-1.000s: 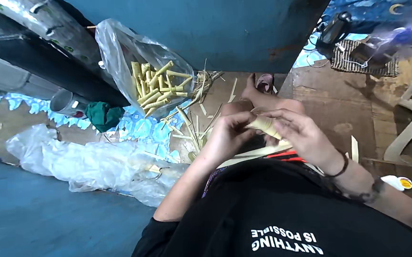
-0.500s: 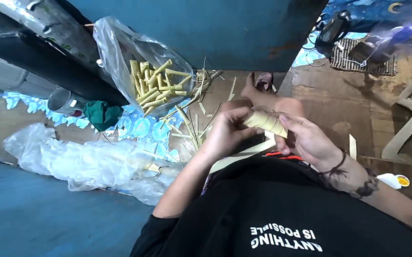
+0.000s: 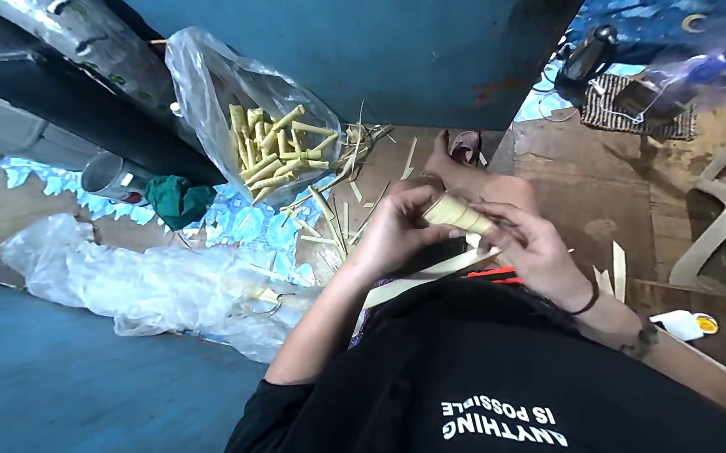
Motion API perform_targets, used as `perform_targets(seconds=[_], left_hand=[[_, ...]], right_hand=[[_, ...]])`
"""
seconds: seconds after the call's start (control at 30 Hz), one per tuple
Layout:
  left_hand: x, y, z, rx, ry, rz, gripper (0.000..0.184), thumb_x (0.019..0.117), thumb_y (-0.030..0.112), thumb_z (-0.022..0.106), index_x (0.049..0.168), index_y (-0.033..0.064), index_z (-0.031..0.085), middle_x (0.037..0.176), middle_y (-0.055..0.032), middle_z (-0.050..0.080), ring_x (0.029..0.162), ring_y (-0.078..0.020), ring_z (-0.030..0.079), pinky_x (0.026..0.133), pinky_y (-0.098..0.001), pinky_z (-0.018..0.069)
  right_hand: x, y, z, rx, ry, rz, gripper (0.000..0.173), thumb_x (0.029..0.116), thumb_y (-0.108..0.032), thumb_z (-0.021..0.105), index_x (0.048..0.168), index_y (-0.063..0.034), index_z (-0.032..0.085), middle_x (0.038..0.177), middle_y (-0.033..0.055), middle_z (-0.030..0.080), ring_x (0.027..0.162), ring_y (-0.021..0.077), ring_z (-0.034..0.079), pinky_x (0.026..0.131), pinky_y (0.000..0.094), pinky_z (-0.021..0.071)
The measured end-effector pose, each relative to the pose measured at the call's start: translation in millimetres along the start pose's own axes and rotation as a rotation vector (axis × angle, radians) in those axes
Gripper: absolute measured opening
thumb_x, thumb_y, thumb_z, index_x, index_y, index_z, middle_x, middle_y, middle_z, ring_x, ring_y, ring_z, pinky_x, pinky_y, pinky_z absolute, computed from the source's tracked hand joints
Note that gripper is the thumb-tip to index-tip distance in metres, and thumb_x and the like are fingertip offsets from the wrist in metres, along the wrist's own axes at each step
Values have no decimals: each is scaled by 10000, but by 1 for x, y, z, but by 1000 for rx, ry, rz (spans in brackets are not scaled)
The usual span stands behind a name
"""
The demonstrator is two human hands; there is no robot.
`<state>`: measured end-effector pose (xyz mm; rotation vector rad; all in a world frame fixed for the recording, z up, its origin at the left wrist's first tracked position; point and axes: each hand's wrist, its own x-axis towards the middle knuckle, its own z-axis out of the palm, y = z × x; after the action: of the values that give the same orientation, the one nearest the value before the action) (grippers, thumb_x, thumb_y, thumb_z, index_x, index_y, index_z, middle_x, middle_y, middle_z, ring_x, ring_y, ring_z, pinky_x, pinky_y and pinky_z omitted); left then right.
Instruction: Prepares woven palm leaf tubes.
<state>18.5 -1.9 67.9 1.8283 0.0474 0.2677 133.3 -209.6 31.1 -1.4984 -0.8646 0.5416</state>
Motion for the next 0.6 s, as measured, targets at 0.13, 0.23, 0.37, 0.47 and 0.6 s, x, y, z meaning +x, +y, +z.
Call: perform_targets(seconds=[0.13,0.23,0.37,0.47,0.6], left_hand=[[2,-3,-2,-17,-15,2,175,830,4,815,927,11,671,753,-44,675,625,-85,625,584,-236,547],[3,-4,-4,7,-11,-16,200,826,35,827,957,25,676,780,-43,681,641,-88,632,597,-241,554],[2,-4,-5,-49,-52,3,209,823,10,820,980,12,683,775,-37,685,637,-72,629,592,-224,548],[2,-3,-7,-72,-76,8,181,829,-23,799,953,5,671,763,-39,681,620,-65,623,579,-213,543],[5,-4,-1,-76,-30,-11,203,821,-29,808,971,1,674,774,-54,694,625,-81,646,586,-228,569]], right_hand=[[0,-4,-2,171,3,120,304,1097,-160,417,1280,-80,647,869,-1,728,677,40,683,618,182,589],[-4,7,0,-341,78,-295,419,1017,-265,637,1321,23,614,1149,114,686,1022,125,674,896,290,579],[-2,-7,-6,452,-75,311,422,1129,-268,285,1291,-106,640,752,19,699,514,47,615,453,175,522],[-2,-5,-15,179,-184,128,319,1084,-223,474,1349,-109,610,958,-10,738,751,49,700,664,204,603],[4,-4,-8,-610,-12,-449,573,960,-368,708,1403,-29,578,1309,163,618,1163,224,637,968,367,568]])
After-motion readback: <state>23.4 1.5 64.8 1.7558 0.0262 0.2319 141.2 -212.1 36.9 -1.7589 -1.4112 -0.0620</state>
